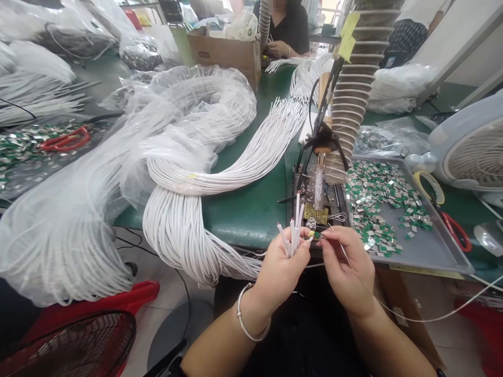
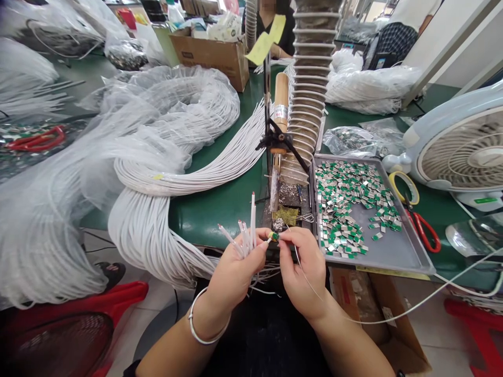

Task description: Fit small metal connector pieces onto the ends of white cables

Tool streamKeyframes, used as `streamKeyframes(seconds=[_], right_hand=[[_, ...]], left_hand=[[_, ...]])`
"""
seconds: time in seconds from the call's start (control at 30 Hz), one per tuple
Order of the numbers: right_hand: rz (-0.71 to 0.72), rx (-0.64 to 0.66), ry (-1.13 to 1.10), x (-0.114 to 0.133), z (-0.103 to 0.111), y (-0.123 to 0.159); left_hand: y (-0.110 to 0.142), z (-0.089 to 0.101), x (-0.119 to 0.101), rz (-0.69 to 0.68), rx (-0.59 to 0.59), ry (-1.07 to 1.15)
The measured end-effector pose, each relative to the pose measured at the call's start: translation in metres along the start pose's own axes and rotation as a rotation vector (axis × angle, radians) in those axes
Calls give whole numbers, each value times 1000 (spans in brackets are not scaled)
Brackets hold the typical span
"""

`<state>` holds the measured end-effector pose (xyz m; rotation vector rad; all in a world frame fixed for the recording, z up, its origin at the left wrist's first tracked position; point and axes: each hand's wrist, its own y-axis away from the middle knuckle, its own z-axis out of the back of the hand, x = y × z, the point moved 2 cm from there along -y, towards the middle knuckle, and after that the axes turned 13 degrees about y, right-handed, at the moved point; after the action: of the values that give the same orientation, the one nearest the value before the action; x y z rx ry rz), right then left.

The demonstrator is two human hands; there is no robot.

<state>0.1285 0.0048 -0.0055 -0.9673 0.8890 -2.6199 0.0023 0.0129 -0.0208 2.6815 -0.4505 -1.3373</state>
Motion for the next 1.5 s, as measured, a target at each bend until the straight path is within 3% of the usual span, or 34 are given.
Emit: streamKeyframes(seconds=[0.3,0.47,0.6,1.0,1.5], right_hand=[[58,-17,14,-2,1,6],[7,-91,-87,-4,-1,15],[3,-98,-45,-1,-2,13],[183,-112,-23,7,3,14],[160,-136,61,3,2,6]], left_hand=[[0,0,-2,4,-62,-60],[-3,-1,-1,12,-91,-48],[-4,-4,-3,12,-108,-25],[-6,-9,-5,-5,-126,14],[-2,-12,-7,8,-109,26]])
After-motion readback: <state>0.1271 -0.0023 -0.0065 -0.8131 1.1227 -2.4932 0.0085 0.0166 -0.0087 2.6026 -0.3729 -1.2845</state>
